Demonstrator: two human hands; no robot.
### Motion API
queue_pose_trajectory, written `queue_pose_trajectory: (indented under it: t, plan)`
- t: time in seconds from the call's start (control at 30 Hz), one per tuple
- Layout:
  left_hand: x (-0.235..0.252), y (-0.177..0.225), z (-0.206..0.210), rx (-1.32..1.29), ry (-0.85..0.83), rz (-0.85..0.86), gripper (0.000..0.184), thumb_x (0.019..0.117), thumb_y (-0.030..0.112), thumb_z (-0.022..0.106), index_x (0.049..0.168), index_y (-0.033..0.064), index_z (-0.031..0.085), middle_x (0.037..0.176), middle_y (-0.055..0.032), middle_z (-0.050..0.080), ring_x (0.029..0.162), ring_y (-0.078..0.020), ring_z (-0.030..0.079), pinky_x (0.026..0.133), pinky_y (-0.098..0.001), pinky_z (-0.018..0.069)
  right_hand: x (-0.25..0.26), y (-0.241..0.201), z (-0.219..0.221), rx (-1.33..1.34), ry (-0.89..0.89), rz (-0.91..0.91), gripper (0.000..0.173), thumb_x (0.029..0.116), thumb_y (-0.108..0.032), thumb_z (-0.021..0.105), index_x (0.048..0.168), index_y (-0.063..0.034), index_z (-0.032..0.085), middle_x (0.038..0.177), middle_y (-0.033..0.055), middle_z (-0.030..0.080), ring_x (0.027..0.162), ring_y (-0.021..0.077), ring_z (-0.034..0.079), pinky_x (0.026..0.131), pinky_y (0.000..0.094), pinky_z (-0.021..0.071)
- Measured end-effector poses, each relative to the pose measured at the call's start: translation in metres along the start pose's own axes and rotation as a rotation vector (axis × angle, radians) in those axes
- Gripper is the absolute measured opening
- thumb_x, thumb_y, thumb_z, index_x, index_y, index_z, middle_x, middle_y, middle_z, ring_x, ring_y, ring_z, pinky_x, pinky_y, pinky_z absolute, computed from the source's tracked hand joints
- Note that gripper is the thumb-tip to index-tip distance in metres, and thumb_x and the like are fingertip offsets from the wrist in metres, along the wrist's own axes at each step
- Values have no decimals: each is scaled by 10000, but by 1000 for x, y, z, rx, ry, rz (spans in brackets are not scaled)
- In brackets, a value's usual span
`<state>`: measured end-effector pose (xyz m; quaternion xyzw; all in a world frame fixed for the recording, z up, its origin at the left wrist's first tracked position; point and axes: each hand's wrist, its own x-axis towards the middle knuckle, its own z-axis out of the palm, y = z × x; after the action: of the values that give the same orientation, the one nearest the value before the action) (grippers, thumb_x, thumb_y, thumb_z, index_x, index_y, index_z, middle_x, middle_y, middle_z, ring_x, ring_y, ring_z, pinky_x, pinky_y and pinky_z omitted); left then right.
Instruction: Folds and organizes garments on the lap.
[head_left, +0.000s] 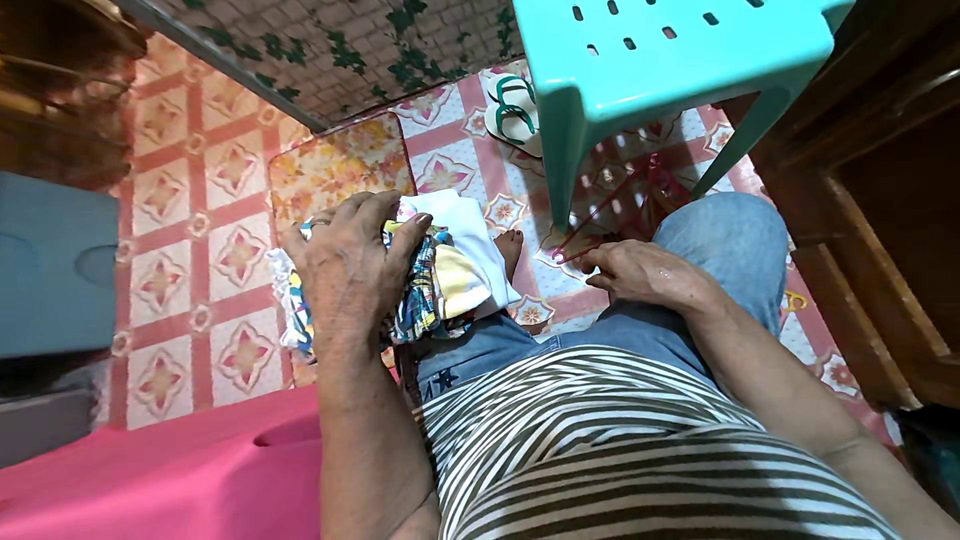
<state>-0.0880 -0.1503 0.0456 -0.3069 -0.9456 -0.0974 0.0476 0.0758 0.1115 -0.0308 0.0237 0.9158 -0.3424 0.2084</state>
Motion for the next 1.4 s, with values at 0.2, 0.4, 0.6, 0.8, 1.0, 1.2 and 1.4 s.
queue_pose_trajectory:
  t: [0.2, 0.4, 0.6, 0.8, 1.0, 1.2, 1.4]
  plan:
    - [-1, 1, 0, -4, 1, -2, 564, 1046, 537, 418, 1312, 103, 661, 1339, -176, 639, 1251, -464, 553, 1009, -732, 301, -1, 0, 1, 0, 15, -18, 231, 1039, -186, 585, 1141, -22, 712, 1038, 184, 697, 1010, 349, 670, 881, 549, 508]
    - [0, 0, 0, 2, 0, -6, 601, 1041, 566, 398, 1323, 102, 654, 1365, -174, 627, 1281, -457, 541, 1037, -751, 269, -2, 1, 2, 6, 29, -29, 224, 1035, -183, 590, 1138, -27, 713, 1023, 172, 701, 992, 341, 674, 866, 539, 515]
    - [0, 0, 0, -1, 6, -2, 605, 1039, 566, 404, 1326, 95, 651, 1361, -179, 628, 1293, -461, 530, 1036, -746, 275, -2, -1, 0, -1, 16, -13, 223, 1037, -199, 593, 1130, -34, 710, 1019, 173, 699, 994, 344, 676, 862, 547, 519]
    - [-1, 0, 0, 10, 7, -1, 616, 1040, 577, 383, 1320, 100, 654, 1354, -176, 632, 1269, -462, 545, 1024, -743, 288, -3, -1, 0, 11, 20, -20, 216, 1032, -182, 599, 1137, -30, 710, 1030, 173, 701, 1003, 344, 676, 870, 552, 518]
    - [0, 1, 0, -30, -16, -19, 597, 1038, 529, 415, 1327, 59, 644, 1371, -214, 613, 1288, -491, 526, 1032, -764, 256, -3, 1, 2, 8, 24, -30, 224, 1029, -182, 602, 1151, -31, 714, 1045, 181, 700, 1007, 351, 675, 875, 557, 516]
    - [0, 0, 1, -40, -11, -17, 601, 1033, 539, 417, 1327, 67, 646, 1372, -205, 615, 1300, -492, 515, 1038, -767, 249, -2, 2, 4, 2, 38, -26, 214, 1025, -190, 610, 1136, -39, 714, 1022, 170, 702, 997, 345, 680, 858, 553, 524]
    - [-1, -3, 1, 16, 0, -4, 622, 1032, 603, 391, 1326, 120, 649, 1351, -173, 631, 1265, -461, 549, 1023, -754, 288, -3, -2, 0, 2, 4, 2, 236, 1035, -198, 595, 1179, -44, 700, 1078, 174, 704, 1038, 349, 676, 898, 561, 518]
